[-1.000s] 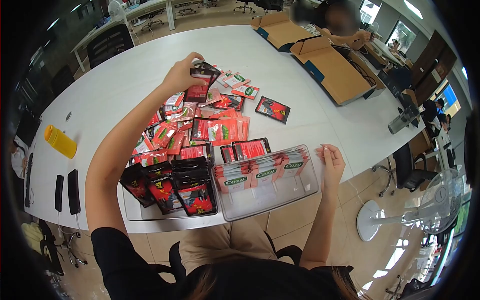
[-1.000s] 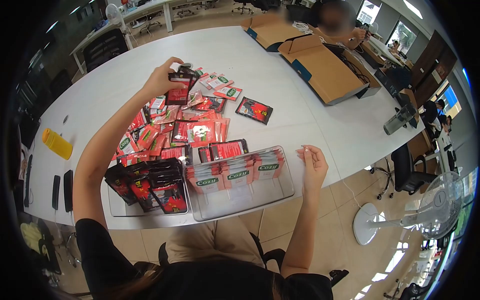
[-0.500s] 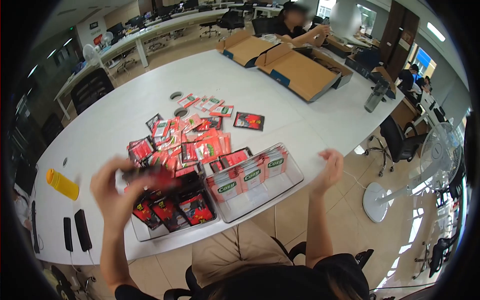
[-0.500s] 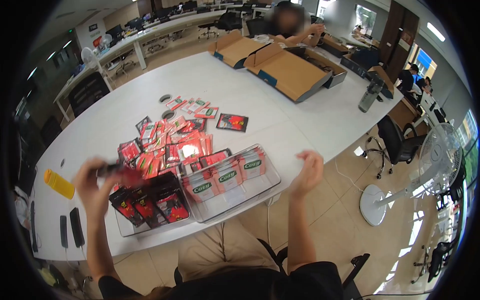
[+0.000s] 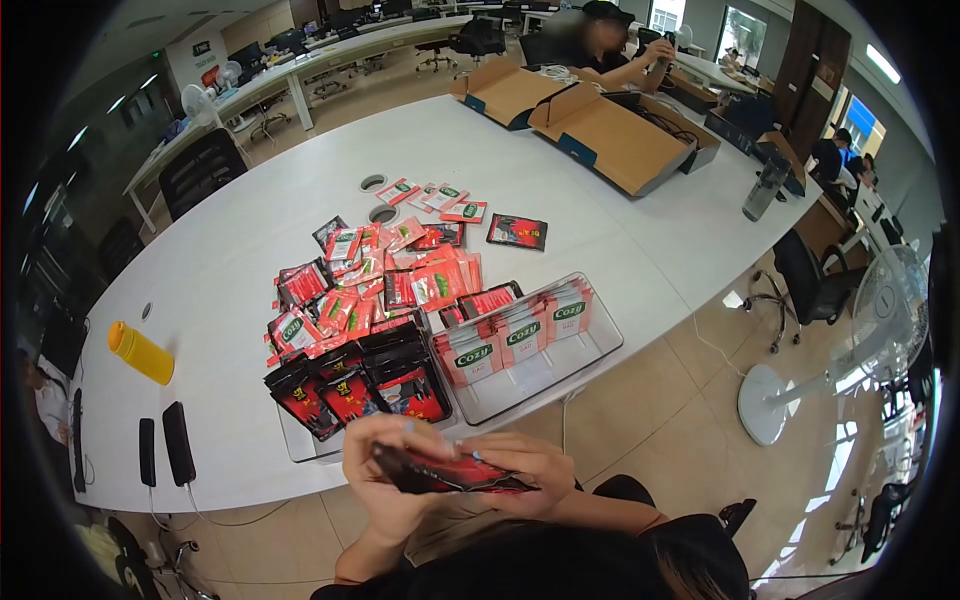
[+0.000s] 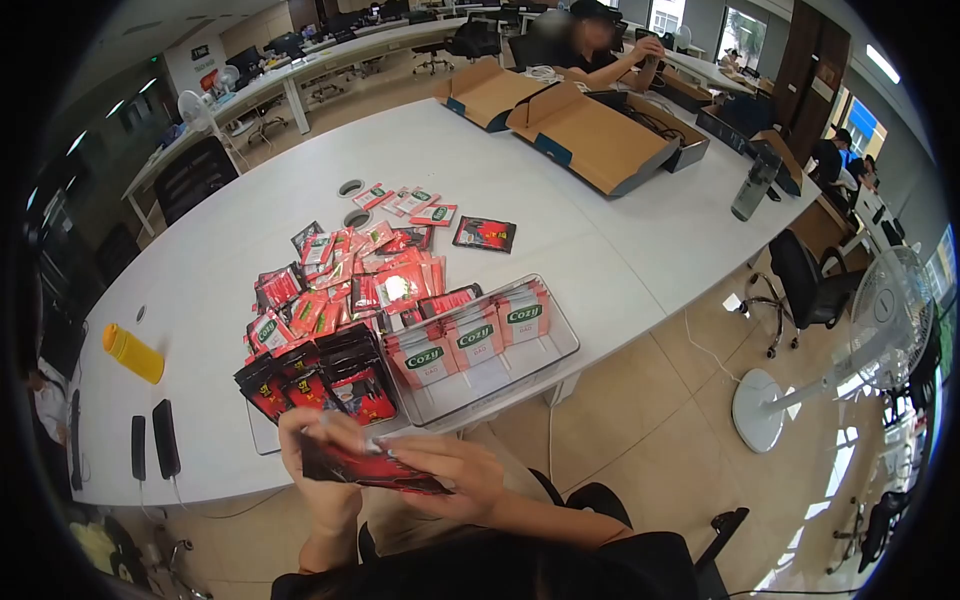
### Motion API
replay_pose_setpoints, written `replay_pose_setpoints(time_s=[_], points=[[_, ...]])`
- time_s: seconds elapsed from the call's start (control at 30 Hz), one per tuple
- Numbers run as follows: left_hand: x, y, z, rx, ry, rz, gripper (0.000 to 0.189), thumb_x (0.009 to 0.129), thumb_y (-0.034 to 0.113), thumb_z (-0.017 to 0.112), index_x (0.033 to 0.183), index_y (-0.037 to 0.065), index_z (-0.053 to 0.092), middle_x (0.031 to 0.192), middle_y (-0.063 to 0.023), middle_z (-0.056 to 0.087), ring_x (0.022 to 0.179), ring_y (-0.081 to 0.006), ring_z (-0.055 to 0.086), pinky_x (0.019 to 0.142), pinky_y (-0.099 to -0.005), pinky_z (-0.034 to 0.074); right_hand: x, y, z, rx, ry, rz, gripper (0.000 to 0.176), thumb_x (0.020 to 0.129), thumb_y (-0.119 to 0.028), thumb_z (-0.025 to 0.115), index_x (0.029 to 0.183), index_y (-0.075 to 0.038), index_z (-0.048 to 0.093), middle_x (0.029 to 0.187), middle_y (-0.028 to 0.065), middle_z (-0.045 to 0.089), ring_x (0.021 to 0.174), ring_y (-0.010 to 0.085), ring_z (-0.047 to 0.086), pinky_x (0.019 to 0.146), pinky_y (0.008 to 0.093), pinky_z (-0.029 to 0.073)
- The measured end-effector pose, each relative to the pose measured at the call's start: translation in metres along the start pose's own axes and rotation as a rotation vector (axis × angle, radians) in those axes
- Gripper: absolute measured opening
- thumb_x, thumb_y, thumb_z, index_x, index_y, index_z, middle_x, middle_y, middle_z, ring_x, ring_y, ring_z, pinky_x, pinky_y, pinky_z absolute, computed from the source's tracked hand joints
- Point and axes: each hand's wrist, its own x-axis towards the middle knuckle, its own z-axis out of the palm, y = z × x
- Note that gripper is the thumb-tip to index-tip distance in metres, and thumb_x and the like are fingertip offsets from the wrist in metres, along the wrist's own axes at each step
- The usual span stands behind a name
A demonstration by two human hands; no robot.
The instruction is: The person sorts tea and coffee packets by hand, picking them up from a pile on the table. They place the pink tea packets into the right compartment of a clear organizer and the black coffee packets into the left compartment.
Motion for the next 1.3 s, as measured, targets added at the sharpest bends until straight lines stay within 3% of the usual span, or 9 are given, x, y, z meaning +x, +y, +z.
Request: replay_pose_setpoints(time_s=[0.07,0.2,0.3,0.4,0.5,0.63,0.77,0.9,1.3], points=[[0.003,0.007,0.016,0.05,0.151,-0.161,0.107,0.057,0.034,0.09,0.135,-0.002,0.026,0.131,-0.0215,0.048,0.116,-0.027,0.051,0.097,-0.0354,0.041,0.012,-0.005,-0.007,-0.182,0.059,-0.096,0.048,0.066,-0.009,0.079,0.111,-0.005,0.061,0.107,0.0141,0.065,0.088,0.026,0.065,0.073,0.0322,0.053],[-0.017,-0.006,0.014,0.027,-0.068,-0.078,0.111,0.061,0.041,0.086,0.14,-0.003,0.022,0.14,-0.019,0.036,0.126,-0.0266,0.04,0.105,-0.0397,0.031,0.011,0.005,-0.006,-0.503,0.196,-0.254,0.044,0.062,-0.012,0.077,0.105,-0.015,0.067,0.1,0.0021,0.064,0.087,0.018,0.058,0.074,0.0292,0.048],[-0.05,-0.012,-0.003,-0.151,-0.159,-0.357,0.084,0.08,0.039,0.073,0.137,-0.004,0.028,0.134,-0.015,0.042,0.122,-0.0242,0.043,0.103,-0.0377,0.034,0.01,0.008,0.003,-0.691,0.095,-0.36,0.036,0.069,-0.02,0.07,0.105,-0.023,0.069,0.111,-0.0041,0.06,0.099,0.0153,0.052,0.087,0.0334,0.04],[-0.027,-0.008,0.01,-0.105,0.032,-0.243,0.042,0.099,0.027,0.041,0.13,-0.002,0.038,0.125,-0.0133,0.048,0.112,-0.0193,0.05,0.094,-0.0342,0.041,0.008,0.008,0.021,-0.712,0.04,-0.314,0.038,0.066,-0.024,0.075,0.104,-0.02,0.07,0.112,-0.0004,0.062,0.099,0.0171,0.055,0.089,0.0354,0.04],[-0.032,-0.02,-0.012,0.077,0.193,-0.077,0.036,0.099,0.022,0.043,0.125,-0.002,0.042,0.116,-0.0129,0.056,0.099,-0.0183,0.057,0.085,-0.0325,0.046,0.016,-0.004,0.013,-0.542,-0.197,-0.172,0.035,0.068,-0.024,0.074,0.103,-0.018,0.07,0.117,0.002,0.061,0.105,0.0174,0.054,0.097,0.0364,0.035],[-0.039,-0.013,-0.031,0.204,0.1,-0.059,0.027,0.086,-0.001,0.057,0.112,-0.007,0.052,0.102,-0.0195,0.063,0.09,-0.0226,0.065,0.08,-0.0318,0.05,0.049,-0.006,0.014,-0.202,0.004,-0.067,0.06,0.075,-0.029,0.074,0.127,-0.009,0.053,0.122,0.0058,0.057,0.114,0.0238,0.051,0.093,0.0377,0.041],[-0.039,-0.011,-0.062,0.493,-0.143,0.111,0.037,0.078,0.002,0.068,0.111,-0.005,0.055,0.099,-0.022,0.066,0.081,-0.0279,0.068,0.075,-0.0326,0.053,0.08,-0.009,0.002,0.161,-0.529,0.294,0.05,0.074,-0.015,0.077,0.12,-0.005,0.058,0.105,0.0086,0.062,0.084,0.0171,0.06,0.071,0.0247,0.05],[-0.043,0.01,-0.07,0.56,-0.174,-0.227,0.035,0.072,0.008,0.076,0.103,-0.004,0.062,0.095,-0.0176,0.068,0.079,-0.027,0.068,0.071,-0.0301,0.052,0.088,0.0,0.006,0.099,-0.679,0.348,0.034,0.076,-0.014,0.075,0.107,-0.004,0.065,0.095,0.0056,0.063,0.07,0.0124,0.058,0.057,0.0227,0.045],[-0.03,0.001,-0.068,0.475,-0.031,-0.091,0.024,0.083,-0.001,0.062,0.105,-0.008,0.057,0.081,-0.0129,0.068,0.069,-0.0186,0.066,0.065,-0.026,0.049,0.102,-0.012,0.014,-0.106,-0.471,0.435,0.013,0.074,-0.002,0.075,0.084,-0.002,0.066,0.08,0.0022,0.066,0.07,0.0071,0.06,0.054,0.0192,0.044]])
